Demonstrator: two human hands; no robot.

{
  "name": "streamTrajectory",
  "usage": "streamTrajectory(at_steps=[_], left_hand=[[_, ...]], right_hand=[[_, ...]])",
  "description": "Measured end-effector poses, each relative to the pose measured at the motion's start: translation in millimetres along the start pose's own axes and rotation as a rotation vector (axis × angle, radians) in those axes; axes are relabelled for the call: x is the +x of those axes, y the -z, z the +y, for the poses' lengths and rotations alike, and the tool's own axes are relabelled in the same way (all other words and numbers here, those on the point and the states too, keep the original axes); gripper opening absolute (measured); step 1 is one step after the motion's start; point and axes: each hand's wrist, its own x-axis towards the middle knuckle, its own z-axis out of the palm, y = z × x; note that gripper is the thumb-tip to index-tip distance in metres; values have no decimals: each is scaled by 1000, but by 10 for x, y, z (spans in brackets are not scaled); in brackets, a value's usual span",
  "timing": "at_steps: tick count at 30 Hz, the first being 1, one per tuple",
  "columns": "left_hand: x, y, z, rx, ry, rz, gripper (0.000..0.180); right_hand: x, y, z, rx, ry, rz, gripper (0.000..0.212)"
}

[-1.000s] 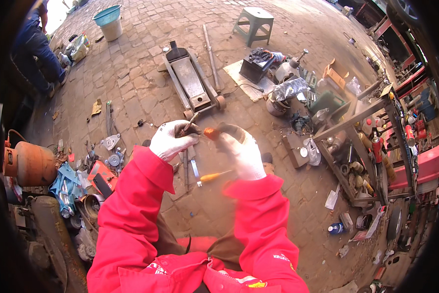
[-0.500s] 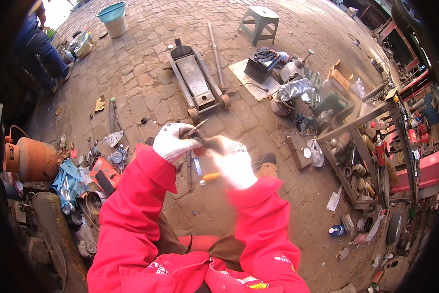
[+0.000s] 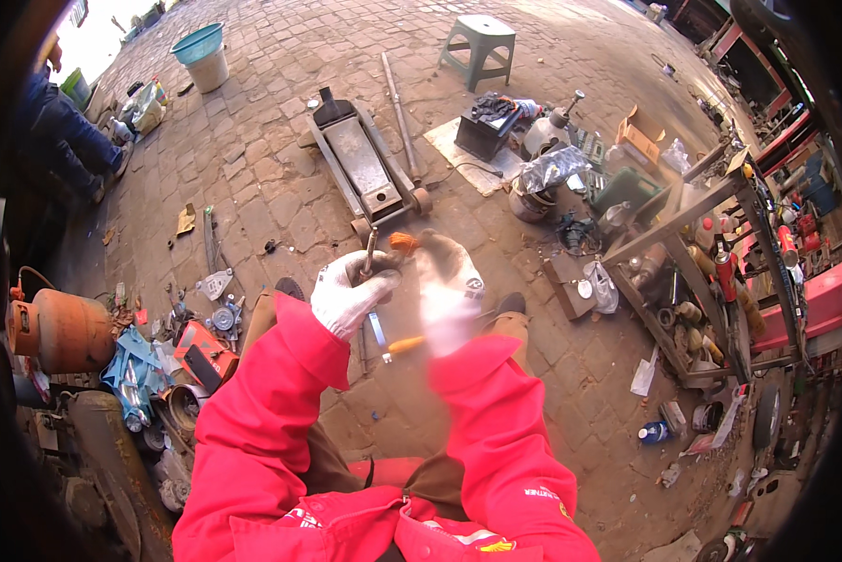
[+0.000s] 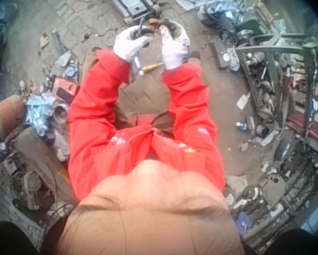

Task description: The person sits on the ground and winds orange wire around a small metal rod held in the left hand. The wire is wrapped repeatedly by hand without using tools, and the rod is rotated to continue winding.

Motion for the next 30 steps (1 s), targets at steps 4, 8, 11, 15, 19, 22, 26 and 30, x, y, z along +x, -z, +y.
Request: streamTrajectory(at_steps=[4, 8, 11, 15, 19, 22, 26, 30], left_hand=[[36, -28, -110, -82, 32, -46, 25], [164, 121, -184, -268, 100, 33, 29], [279, 272, -153, -370, 76, 80, 22], [279, 375, -36, -55, 35, 197, 22], [264, 397, 92, 0, 12, 145, 24], [255, 336, 94, 62, -10, 160, 25], [224, 203, 33, -1, -72, 135, 24], [133, 21, -59, -37, -72, 148, 25]], right_hand=[[-7, -11, -121, 122, -107, 39, 20], [82, 86, -214, 154, -190, 10, 18], [109, 170, -346, 215, -264, -127, 19], [82, 274, -578, -38, -365, -464, 22], [5, 235, -495, -313, -463, -684, 26], [-17, 219, -314, -474, -339, -618, 27], [41, 222, -122, -829, -46, -540, 25], [96, 169, -20, -549, -28, -232, 26]])
